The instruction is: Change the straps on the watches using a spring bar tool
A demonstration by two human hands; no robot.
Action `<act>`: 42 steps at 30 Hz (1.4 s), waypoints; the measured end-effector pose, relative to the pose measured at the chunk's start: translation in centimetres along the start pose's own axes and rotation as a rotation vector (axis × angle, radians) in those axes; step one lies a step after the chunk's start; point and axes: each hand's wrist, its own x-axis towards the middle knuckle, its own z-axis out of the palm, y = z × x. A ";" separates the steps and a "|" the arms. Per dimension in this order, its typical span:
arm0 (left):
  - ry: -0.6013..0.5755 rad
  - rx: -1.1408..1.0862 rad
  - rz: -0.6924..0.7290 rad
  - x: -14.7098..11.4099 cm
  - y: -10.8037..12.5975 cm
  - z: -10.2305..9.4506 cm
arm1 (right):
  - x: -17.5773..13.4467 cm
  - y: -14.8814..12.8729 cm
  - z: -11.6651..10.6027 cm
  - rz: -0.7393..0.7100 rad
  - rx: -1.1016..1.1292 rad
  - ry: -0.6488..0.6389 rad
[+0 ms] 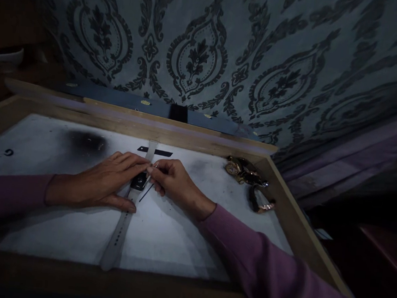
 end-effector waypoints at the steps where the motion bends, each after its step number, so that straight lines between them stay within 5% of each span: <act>1: 0.001 0.001 -0.001 0.0 0.0 0.0 | 0.0 0.0 0.0 -0.001 0.004 0.003; 42: -0.015 0.010 -0.012 0.1 0.1 -0.1 | -0.1 0.0 0.0 0.025 0.004 -0.033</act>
